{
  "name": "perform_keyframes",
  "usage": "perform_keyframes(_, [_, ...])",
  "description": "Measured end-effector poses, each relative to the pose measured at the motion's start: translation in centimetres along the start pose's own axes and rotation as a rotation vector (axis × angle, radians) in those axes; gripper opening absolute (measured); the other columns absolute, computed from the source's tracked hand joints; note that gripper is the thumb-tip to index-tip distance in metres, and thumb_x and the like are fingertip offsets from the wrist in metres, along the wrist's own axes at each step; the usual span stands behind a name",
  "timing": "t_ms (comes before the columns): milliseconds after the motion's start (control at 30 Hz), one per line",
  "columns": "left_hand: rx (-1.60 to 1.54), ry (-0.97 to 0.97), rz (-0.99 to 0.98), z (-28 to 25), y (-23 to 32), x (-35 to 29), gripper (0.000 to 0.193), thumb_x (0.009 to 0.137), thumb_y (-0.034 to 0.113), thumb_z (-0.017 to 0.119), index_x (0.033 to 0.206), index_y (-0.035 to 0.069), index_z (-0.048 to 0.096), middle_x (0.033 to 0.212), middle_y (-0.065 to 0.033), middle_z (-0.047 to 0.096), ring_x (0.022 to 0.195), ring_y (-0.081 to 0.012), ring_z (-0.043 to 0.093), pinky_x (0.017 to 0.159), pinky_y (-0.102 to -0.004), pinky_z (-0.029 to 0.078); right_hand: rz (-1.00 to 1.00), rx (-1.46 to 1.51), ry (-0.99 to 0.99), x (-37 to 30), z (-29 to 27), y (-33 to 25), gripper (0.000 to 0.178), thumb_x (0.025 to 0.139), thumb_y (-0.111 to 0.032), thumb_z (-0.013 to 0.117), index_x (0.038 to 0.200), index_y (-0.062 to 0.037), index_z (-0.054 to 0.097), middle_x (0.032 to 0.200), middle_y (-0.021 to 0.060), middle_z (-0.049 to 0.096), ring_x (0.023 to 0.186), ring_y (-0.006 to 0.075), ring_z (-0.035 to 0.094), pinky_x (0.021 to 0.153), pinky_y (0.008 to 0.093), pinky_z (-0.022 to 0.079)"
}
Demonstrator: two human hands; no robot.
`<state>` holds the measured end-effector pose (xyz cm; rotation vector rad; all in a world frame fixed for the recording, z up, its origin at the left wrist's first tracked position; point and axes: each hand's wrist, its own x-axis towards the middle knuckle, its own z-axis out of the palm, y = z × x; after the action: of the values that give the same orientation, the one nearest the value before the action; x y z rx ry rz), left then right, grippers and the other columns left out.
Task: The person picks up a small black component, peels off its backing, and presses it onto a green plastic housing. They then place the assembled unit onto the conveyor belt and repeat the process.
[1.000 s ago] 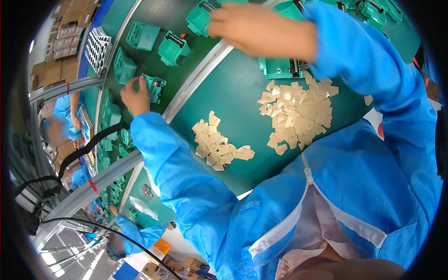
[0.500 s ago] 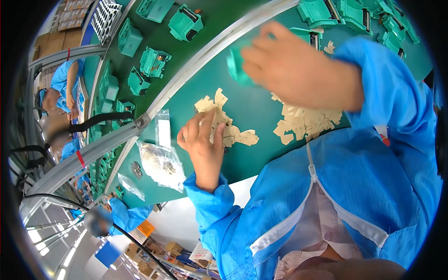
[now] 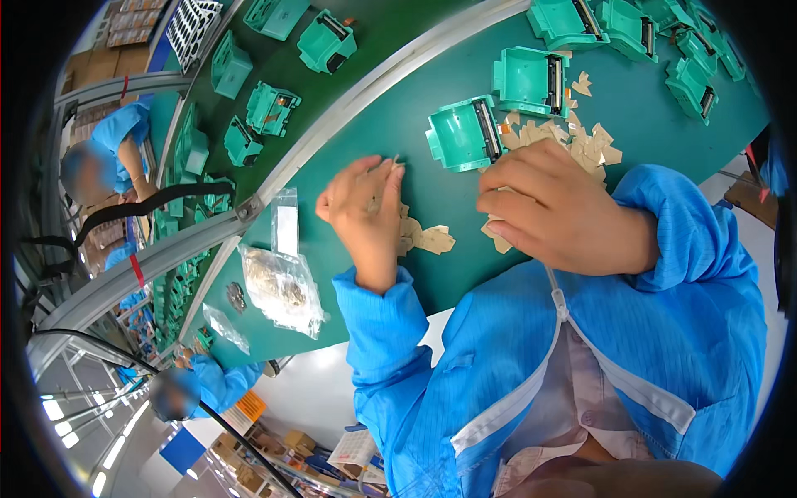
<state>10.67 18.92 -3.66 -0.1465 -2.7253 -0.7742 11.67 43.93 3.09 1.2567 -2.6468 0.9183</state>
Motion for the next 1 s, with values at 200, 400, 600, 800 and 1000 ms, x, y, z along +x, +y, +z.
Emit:
perform_keyframes(200, [-0.551,-0.099,-0.257,-2.3,6.6,-2.8,0.034,0.073,-0.005,0.079,0.105,0.005,0.075,0.092,-0.0078,0.069,0.089,-0.0162,0.065,0.082,-0.0284,0.051,0.424,0.746,0.046,-0.5,0.4,0.2,0.023,0.091,-0.005,0.063,0.113,-0.0015,0.059,0.106,0.0109,0.060,0.096,0.0224,0.059,0.085,0.0344,0.048])
perform_keyframes(400, [-1.153,-0.227,-0.558,-2.8,9.7,-4.9,0.023,0.082,-0.010,0.073,0.103,-0.003,0.066,0.099,-0.0090,0.066,0.091,-0.0139,0.062,0.081,-0.0241,0.050,0.527,1.032,-0.028,-1.3,0.6,-0.4,0.023,0.090,-0.002,0.065,0.112,-0.0008,0.059,0.099,0.0068,0.062,0.089,0.0151,0.061,0.079,0.0297,0.049])
perform_keyframes(600, [-1.263,-0.276,-0.628,-1.8,9.1,-7.3,0.022,0.084,-0.012,0.069,0.104,-0.006,0.067,0.101,-0.0093,0.066,0.086,-0.0124,0.062,0.075,-0.0243,0.050,0.379,0.804,-0.010,-2.3,1.2,-0.1,0.012,0.088,-0.007,0.067,0.097,-0.0035,0.061,0.095,0.0073,0.059,0.085,0.0253,0.061,0.074,0.0356,0.049])
perform_keyframes(800, [-0.847,-0.214,-0.382,-1.6,10.2,-7.0,0.018,0.081,-0.010,0.072,0.098,-0.006,0.069,0.095,-0.0092,0.067,0.077,-0.0125,0.063,0.067,-0.0252,0.051,0.082,0.212,0.094,-2.8,1.3,0.4,0.018,0.076,-0.011,0.069,0.091,-0.0052,0.062,0.097,0.0061,0.056,0.094,0.0235,0.057,0.079,0.0366,0.046])
perform_keyframes(1000, [-0.614,-0.290,-0.290,-2.0,11.2,-6.1,0.018,0.078,-0.009,0.074,0.095,-0.004,0.069,0.089,-0.0091,0.067,0.073,-0.0130,0.064,0.066,-0.0248,0.051,-0.052,-0.024,0.035,-3.2,1.3,0.2,0.022,0.072,-0.012,0.067,0.091,-0.0020,0.064,0.098,0.0075,0.059,0.093,0.0254,0.059,0.079,0.0417,0.045])
